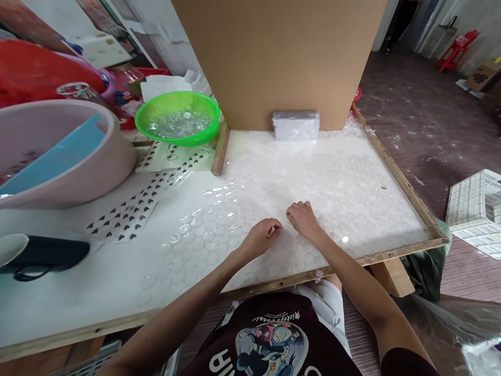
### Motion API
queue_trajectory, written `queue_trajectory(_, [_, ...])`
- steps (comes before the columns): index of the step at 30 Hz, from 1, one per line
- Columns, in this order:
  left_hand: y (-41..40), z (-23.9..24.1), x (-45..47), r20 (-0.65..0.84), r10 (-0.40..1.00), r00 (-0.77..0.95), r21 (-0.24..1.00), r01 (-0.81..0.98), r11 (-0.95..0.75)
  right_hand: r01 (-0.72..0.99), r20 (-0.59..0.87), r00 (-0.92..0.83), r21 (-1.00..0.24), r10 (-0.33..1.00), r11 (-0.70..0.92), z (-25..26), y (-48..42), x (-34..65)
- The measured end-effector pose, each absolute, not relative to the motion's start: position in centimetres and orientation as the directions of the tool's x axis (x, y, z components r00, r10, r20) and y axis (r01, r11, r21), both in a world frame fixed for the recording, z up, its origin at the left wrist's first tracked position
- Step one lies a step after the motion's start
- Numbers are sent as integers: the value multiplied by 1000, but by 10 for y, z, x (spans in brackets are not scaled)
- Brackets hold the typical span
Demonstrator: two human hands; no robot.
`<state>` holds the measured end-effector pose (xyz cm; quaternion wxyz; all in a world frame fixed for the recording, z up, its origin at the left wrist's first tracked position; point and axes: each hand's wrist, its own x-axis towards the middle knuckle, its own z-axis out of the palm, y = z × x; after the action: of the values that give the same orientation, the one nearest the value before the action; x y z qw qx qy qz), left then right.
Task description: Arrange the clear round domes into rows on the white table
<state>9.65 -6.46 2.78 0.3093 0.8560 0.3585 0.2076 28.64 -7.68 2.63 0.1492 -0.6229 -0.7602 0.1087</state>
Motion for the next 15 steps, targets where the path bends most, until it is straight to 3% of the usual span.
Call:
queue_trajectory(8, [-66, 22, 101, 221, 701, 678, 655, 430, -622, 805, 73, 61, -594, 995, -6, 26, -79, 305])
queue_trajectory(11, [-62, 19, 100, 278, 662, 695, 603, 410, -684, 807, 61, 63, -590, 996, -15, 25, -80, 308])
queue_trajectory(15, [-61, 14, 98, 310, 640, 703, 568, 403, -718, 853, 97, -45, -514, 994, 89, 27, -81, 303])
